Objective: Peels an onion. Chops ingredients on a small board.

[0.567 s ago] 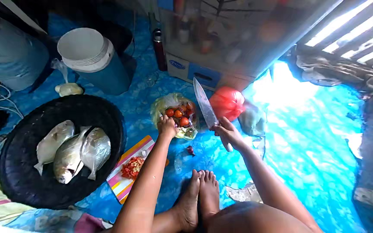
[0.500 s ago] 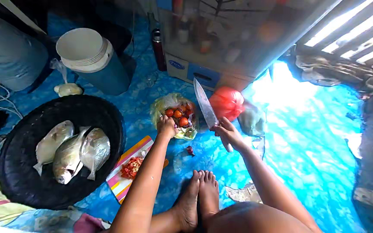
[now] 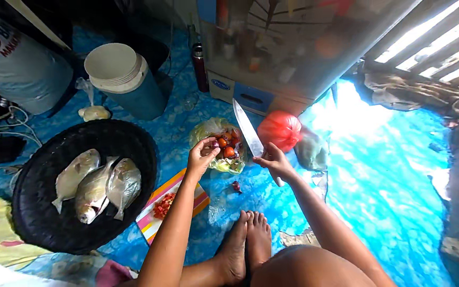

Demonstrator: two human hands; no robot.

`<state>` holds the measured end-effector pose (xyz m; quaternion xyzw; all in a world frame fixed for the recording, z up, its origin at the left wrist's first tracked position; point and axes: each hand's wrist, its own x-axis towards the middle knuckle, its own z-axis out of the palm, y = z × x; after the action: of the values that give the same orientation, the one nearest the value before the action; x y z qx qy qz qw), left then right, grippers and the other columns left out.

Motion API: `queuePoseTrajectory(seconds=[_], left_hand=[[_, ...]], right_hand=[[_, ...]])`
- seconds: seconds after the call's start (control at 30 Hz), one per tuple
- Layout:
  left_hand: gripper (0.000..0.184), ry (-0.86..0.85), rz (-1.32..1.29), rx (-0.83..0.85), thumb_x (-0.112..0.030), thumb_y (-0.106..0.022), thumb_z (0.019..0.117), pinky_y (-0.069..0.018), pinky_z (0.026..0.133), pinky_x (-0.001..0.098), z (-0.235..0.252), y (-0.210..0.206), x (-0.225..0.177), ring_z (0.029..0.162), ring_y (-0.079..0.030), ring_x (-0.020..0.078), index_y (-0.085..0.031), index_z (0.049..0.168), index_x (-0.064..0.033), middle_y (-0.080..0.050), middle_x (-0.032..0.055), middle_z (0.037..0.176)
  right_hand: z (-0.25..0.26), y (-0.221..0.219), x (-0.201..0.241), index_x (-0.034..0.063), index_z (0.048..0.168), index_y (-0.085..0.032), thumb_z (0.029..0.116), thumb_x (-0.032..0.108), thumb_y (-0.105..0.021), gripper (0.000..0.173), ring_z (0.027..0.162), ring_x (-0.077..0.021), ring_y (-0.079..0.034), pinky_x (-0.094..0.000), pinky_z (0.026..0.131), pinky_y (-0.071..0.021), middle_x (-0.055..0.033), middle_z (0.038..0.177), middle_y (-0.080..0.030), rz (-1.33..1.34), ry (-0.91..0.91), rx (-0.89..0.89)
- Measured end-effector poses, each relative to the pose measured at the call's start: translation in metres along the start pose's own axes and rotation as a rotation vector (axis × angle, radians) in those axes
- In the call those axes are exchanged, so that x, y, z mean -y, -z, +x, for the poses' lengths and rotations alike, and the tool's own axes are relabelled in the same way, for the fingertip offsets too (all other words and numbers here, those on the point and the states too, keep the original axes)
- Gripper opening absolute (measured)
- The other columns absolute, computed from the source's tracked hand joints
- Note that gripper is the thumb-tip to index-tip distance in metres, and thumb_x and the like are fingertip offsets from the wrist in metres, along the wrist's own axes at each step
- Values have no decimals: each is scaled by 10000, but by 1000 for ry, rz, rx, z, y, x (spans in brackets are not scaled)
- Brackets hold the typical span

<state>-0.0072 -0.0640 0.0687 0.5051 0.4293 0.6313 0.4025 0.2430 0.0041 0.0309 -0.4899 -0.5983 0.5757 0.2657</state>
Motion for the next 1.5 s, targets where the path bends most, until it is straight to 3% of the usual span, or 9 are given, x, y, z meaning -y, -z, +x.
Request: queuePoseTrajectory(seconds=[0.07, 0.13, 0.3, 0.53, 0.77, 1.1, 1.23, 1.4, 1.5], left_hand=[[376, 247, -118, -45, 73, -641, 935, -587, 760, 257, -4, 18, 42, 862, -688, 132, -556, 1302, 84, -680, 115, 1114], [389, 464, -201, -125, 117, -606, 925, -593, 828, 284, -5, 18, 30, 903, -695, 122, -593, 1297, 5, -698, 60, 1104], [372, 513, -387, -108, 118, -439, 989, -597, 892, 303, -18, 21, 0, 955, -714, 149, -567, 1323, 15, -704, 82, 1140], [386, 470, -351, -14, 87, -519, 961, -582, 941, 327, -31, 19, -9, 1029, -689, 150, -549, 1329, -26, -670, 55, 1196], [364, 468, -436, 50, 83, -548, 929, -589, 938, 300, -30, 11, -5, 1000, -716, 126, -624, 1267, -26, -729, 30, 1137], [346, 508, -432, 72, 96, -538, 937, -590, 935, 282, -24, 1, 9, 968, -733, 104, -657, 1240, -21, -767, 14, 1080], [338, 490, -438, 80, 94, -566, 927, -587, 950, 293, -24, 1, 13, 969, -737, 114, -677, 1225, -21, -771, 28, 1075], [340, 472, -399, 59, 96, -563, 931, -592, 934, 293, -25, -2, 14, 953, -733, 109, -668, 1235, -15, -767, 22, 1069], [308, 439, -375, -15, 124, -587, 918, -601, 899, 287, -23, -4, 17, 912, -734, 102, -694, 1169, -19, -771, 17, 1008]], right_hand=[[4, -7, 10, 8, 1109, -538, 809, 169, -867, 474, 762, -77, -641, -265, 734, -562, -43, 880, -639, -42, 6, 1], [6, -14, 21, -10, 1167, -531, 769, 145, -895, 561, 841, -101, -651, -289, 789, -567, -82, 953, -642, -76, 33, 8], [-3, -37, 46, -8, 1343, -517, 748, 127, -908, 725, 920, -162, -699, -363, 835, -601, -136, 1067, -695, -108, 147, 28], [-12, -62, 70, -19, 1420, -531, 801, 225, -888, 755, 1034, -166, -702, -365, 935, -579, -162, 1188, -705, -252, 407, 84], [-6, -58, 68, -3, 1393, -574, 808, 219, -885, 699, 895, -96, -683, -292, 824, -571, -123, 1089, -725, -245, 406, 104], [-3, -46, 57, -15, 1379, -591, 829, 204, -864, 652, 847, -108, -688, -286, 789, -573, -134, 1049, -735, -242, 452, 93], [0, -44, 54, -35, 1343, -610, 910, 239, -778, 539, 783, -70, -673, -253, 743, -571, -113, 986, -736, -243, 513, 107], [1, -45, 54, -12, 1348, -612, 932, 230, -753, 502, 766, -57, -664, -256, 724, -573, -93, 991, -733, -183, 411, 126], [0, -50, 54, -16, 1325, -630, 917, 225, -766, 492, 780, -41, -676, -240, 733, -583, -83, 999, -740, -162, 421, 119]])
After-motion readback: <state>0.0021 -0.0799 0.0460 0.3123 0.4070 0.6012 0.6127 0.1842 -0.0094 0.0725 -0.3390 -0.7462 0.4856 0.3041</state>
